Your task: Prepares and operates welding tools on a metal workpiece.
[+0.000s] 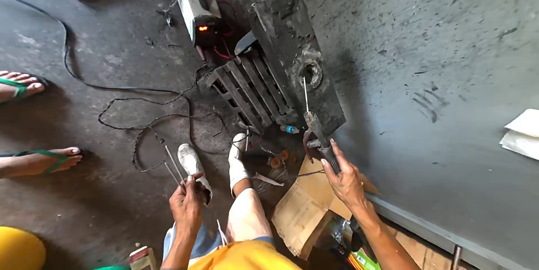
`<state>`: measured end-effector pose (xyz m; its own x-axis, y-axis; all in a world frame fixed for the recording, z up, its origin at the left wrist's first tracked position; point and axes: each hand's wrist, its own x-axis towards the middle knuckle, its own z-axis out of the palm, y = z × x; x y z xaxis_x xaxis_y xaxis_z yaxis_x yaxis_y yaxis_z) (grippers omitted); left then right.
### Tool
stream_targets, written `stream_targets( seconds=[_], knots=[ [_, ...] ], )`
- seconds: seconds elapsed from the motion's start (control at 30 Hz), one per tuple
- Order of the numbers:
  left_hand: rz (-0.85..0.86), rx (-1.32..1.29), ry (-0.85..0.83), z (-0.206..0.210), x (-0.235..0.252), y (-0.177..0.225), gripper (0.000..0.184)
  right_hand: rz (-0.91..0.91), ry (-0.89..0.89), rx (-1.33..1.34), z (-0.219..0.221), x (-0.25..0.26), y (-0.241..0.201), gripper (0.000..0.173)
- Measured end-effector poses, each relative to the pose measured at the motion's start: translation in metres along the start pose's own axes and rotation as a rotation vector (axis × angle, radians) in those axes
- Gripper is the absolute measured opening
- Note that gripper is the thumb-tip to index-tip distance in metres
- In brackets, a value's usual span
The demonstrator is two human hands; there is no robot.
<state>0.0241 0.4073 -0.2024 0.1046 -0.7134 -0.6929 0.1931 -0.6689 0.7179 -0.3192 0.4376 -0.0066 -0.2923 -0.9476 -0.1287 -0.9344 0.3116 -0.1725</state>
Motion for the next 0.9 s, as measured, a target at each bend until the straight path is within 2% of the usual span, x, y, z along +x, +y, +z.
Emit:
stream_targets(
  seconds=[0.17, 0.3, 0.47, 0.57, 0.63, 0.7, 0.77, 0.9],
  knots=[
    [-0.021, -0.001, 0.016, 0.002, 0.008, -0.004, 0.033, 0.118, -0.027, -0.065, -0.009, 0.009, 0.005, 0.061],
    [-0.01, -0.023, 0.051, 0.011, 0.003, -0.004, 0.033, 0.086, -0.051, -0.062, -0.02, 0.009, -0.007, 0.06],
    [-0.017, -0.035, 0.055, 0.04, -0.011, -0.005, 0.033, 0.148, -0.054, -0.022, -0.019, 0.021, -0.017, 0.063],
    [0.011, -0.058, -0.007, 0.065, -0.024, 0.003, 0.028, 0.186, -0.081, 0.098, -0.027, 0.003, -0.024, 0.064],
    [0.032, -0.07, -0.084, 0.085, -0.028, 0.02, 0.025, 0.254, -0.1, 0.282, -0.036, -0.01, -0.023, 0.065],
    [0.026, -0.082, -0.189, 0.11, -0.028, 0.052, 0.023, 0.325, -0.143, 0.59, -0.042, -0.025, -0.018, 0.065],
    [-0.011, -0.152, -0.315, 0.139, -0.029, 0.086, 0.024, 0.289, -0.213, 0.835, -0.044, -0.043, -0.011, 0.062],
    [-0.076, -0.354, -0.527, 0.186, -0.032, 0.136, 0.03, 0.212, -0.343, 0.993, -0.044, -0.059, -0.011, 0.051]
  ],
)
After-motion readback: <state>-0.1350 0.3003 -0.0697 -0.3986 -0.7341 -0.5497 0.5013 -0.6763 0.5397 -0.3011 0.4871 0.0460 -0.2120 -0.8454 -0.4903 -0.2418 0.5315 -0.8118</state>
